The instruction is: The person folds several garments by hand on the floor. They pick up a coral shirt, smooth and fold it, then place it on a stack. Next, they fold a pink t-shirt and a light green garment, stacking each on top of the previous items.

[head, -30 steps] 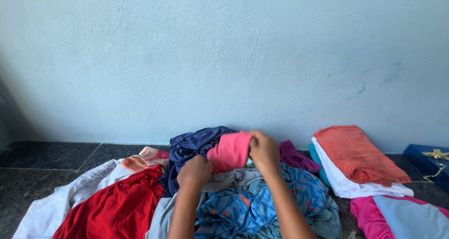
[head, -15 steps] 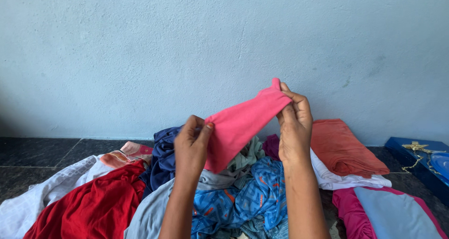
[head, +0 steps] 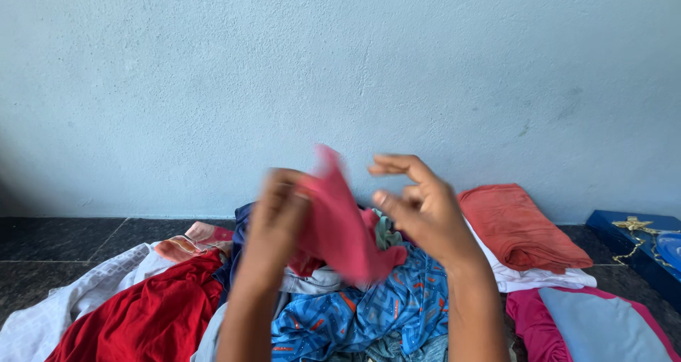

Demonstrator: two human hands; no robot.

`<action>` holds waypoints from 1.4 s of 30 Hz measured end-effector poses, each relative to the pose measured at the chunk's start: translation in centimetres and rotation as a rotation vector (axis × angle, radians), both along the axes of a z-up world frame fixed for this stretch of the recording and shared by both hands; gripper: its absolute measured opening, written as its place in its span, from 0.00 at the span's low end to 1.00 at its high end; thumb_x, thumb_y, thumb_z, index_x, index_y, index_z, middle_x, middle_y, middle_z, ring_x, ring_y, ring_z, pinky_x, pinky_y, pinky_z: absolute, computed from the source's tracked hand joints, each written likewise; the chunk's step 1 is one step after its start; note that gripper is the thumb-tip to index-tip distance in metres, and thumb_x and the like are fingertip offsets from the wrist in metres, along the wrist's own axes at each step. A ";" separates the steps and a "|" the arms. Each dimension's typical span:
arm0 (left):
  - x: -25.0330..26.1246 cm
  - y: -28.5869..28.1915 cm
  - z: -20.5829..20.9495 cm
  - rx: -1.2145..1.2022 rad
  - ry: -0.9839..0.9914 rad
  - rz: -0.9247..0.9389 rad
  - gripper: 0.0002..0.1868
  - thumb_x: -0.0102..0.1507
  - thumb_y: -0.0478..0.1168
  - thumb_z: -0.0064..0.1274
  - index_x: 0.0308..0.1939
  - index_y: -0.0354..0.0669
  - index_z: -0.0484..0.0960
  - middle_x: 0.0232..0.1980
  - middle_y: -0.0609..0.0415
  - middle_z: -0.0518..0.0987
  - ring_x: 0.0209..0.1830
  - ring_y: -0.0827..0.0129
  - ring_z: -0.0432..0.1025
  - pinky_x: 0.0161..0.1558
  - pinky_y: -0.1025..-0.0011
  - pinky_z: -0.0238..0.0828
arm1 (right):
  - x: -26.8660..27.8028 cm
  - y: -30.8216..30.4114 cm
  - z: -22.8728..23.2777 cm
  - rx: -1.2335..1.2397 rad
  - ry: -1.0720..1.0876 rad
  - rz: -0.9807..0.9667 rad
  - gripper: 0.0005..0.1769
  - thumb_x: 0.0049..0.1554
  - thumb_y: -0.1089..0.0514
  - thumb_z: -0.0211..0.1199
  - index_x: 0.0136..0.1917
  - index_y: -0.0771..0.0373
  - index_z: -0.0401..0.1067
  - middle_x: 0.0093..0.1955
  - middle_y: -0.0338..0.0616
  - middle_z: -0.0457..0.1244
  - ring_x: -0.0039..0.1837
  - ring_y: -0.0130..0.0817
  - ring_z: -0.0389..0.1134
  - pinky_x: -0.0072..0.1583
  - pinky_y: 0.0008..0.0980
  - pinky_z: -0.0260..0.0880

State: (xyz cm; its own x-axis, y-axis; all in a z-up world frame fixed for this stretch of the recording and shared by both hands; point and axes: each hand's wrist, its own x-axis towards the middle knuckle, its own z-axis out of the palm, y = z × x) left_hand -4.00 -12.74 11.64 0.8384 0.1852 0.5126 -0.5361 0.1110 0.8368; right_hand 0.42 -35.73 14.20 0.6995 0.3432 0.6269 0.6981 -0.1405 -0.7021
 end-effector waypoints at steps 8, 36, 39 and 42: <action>-1.3 -2.6 0.7 0.371 -0.014 -0.017 0.12 0.64 0.33 0.62 0.51 0.42 0.81 0.29 0.56 0.69 0.28 0.75 0.61 0.30 0.72 0.59 | -0.6 1.2 0.5 0.022 -0.076 -0.130 0.11 0.63 0.55 0.66 0.49 0.66 0.80 0.39 0.37 0.68 0.38 0.14 0.61 0.39 0.19 0.62; 0.7 -1.4 -0.5 0.305 -0.032 0.307 0.05 0.61 0.36 0.60 0.38 0.37 0.85 0.22 0.56 0.75 0.20 0.79 0.64 0.23 0.75 0.62 | -2.7 -0.3 2.1 -0.612 -0.106 -0.871 0.31 0.56 0.32 0.63 0.61 0.55 0.75 0.62 0.51 0.63 0.53 0.57 0.71 0.52 0.52 0.70; -0.3 -2.5 0.6 0.373 -0.209 0.333 0.05 0.59 0.35 0.64 0.37 0.37 0.86 0.25 0.57 0.76 0.23 0.80 0.68 0.26 0.76 0.65 | -4.5 -0.1 3.3 -0.355 -0.121 -0.612 0.33 0.56 0.39 0.67 0.68 0.57 0.70 0.65 0.42 0.62 0.42 0.45 0.72 0.45 0.41 0.73; -0.9 -3.4 1.2 0.338 -0.345 0.280 0.06 0.57 0.34 0.66 0.36 0.38 0.86 0.29 0.58 0.79 0.28 0.80 0.71 0.30 0.77 0.68 | -5.3 0.9 3.8 -0.232 -0.048 -0.346 0.33 0.54 0.48 0.69 0.70 0.57 0.69 0.57 0.36 0.65 0.38 0.32 0.71 0.41 0.33 0.74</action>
State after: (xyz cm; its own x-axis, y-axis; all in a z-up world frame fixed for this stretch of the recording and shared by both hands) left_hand -4.85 -16.12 12.87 0.5535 0.1545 0.8184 -0.7560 -0.3192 0.5715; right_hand -4.93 -34.82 18.04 0.7702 0.2291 0.5953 0.6131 -0.5233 -0.5918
